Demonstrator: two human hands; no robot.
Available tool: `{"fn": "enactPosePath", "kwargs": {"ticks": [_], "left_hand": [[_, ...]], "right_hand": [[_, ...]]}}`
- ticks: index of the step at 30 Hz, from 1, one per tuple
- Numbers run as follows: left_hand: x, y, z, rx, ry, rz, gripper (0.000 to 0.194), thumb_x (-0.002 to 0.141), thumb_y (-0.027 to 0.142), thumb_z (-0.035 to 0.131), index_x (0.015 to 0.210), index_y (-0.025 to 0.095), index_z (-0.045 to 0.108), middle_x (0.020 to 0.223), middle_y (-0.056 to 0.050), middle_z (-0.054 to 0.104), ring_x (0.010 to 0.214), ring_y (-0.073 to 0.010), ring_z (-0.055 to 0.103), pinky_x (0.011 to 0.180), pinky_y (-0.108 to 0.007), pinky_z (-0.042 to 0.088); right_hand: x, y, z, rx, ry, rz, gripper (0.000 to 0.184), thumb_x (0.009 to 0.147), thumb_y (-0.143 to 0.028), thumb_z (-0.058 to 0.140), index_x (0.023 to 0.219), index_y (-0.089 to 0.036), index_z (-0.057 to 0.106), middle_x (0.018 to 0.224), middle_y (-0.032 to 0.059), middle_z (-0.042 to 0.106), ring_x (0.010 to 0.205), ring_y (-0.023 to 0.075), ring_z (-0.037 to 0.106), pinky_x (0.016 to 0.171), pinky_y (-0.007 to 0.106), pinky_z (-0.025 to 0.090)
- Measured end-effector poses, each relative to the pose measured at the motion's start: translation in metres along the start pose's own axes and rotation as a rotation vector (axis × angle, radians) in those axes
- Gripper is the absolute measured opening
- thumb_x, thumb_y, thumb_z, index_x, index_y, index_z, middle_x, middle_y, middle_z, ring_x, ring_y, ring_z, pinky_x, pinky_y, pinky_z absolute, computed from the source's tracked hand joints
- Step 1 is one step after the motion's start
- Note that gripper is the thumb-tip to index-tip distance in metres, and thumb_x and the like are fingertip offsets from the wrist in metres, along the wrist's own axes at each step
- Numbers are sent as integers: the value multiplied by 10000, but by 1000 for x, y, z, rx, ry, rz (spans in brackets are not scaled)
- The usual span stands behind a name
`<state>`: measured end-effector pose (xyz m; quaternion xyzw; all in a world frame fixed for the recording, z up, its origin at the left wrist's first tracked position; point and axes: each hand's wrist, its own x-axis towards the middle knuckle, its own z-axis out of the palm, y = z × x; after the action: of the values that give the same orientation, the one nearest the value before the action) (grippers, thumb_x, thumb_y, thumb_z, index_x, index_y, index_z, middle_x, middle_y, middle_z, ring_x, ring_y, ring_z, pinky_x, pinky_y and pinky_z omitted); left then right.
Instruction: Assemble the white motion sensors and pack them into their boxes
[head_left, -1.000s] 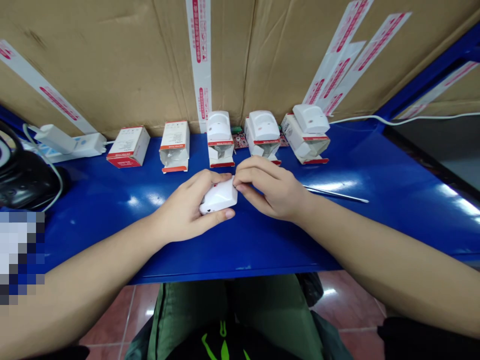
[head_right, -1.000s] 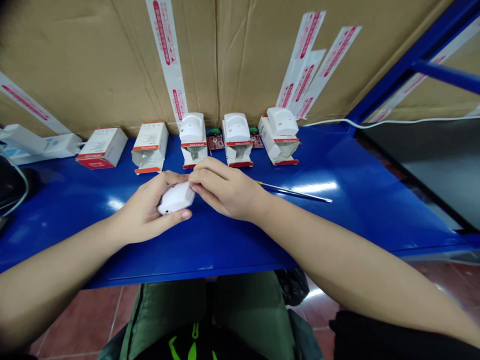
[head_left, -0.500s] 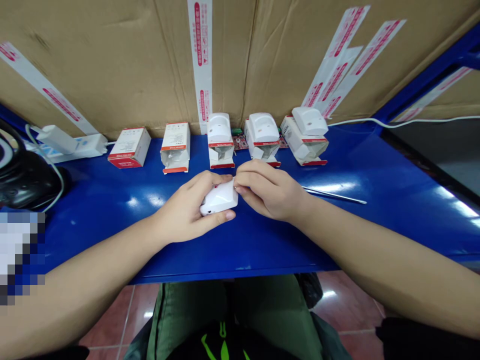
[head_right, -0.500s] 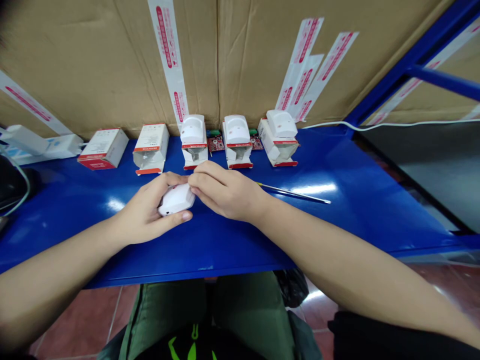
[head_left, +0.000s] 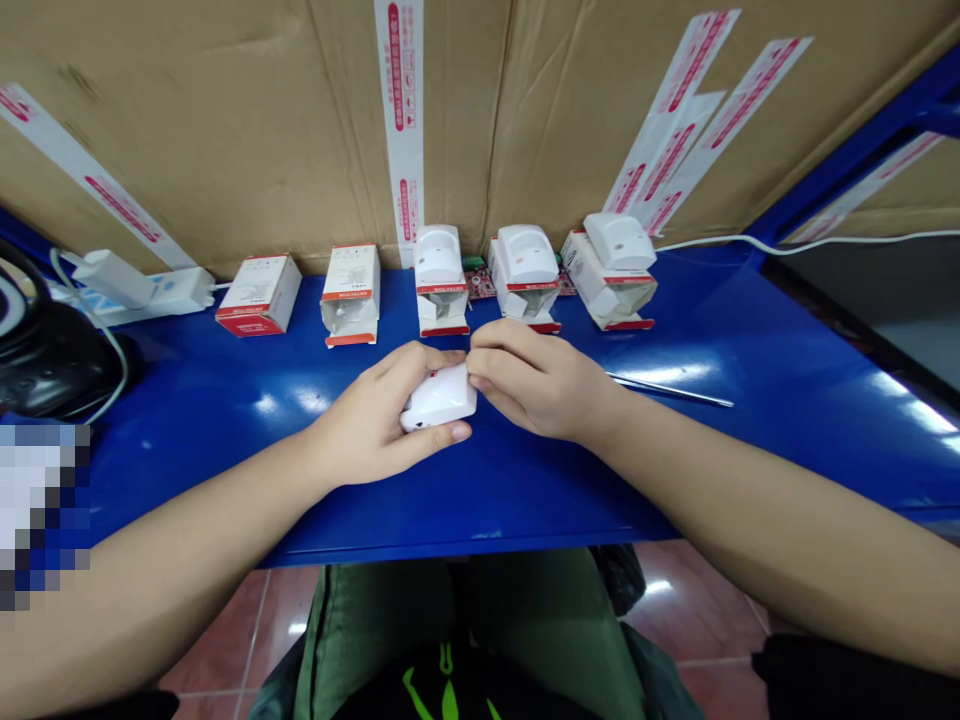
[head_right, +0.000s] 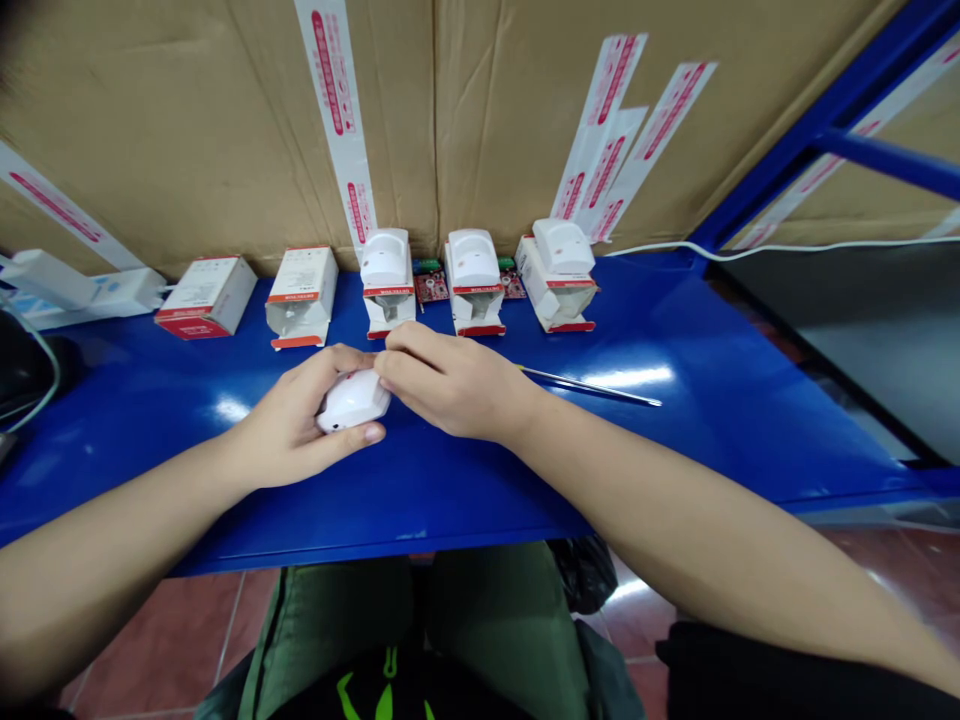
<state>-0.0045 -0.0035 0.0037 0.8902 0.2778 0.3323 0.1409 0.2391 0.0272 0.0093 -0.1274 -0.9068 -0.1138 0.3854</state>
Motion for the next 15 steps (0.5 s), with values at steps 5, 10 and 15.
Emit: {"fn": "enactPosePath", "kwargs": {"ticks": [5, 10, 15], "left_hand": [[0, -1, -1, 3, 2, -2, 422, 1048, 503, 694, 1312, 207, 548, 1220, -115, 744, 1043, -234, 763, 876, -356, 631], [0, -3, -1, 30, 4, 22, 417, 1048, 489, 698, 1309, 197, 555, 1231, -122, 743, 1101, -250, 762, 933, -372, 639], [1, -3, 2, 98, 43, 67, 447, 1049, 493, 696, 1351, 195, 556, 1231, -130, 733, 1100, -258, 752, 937, -399, 648]], "right_hand": [[-1, 1, 1, 12, -30, 32, 196, 1116, -132, 460, 999, -219, 591, 927, 51, 636, 823, 173, 595, 664, 289, 516], [-1, -2, 2, -36, -49, 45, 250, 1115, -128, 437, 954, -201, 613, 863, 65, 635, 800, 198, 592, 710, 315, 546], [-1, -9, 3, -83, -51, 110, 271, 1112, -136, 436, 919, -201, 615, 829, 67, 642, 767, 206, 600, 694, 329, 531]]}}
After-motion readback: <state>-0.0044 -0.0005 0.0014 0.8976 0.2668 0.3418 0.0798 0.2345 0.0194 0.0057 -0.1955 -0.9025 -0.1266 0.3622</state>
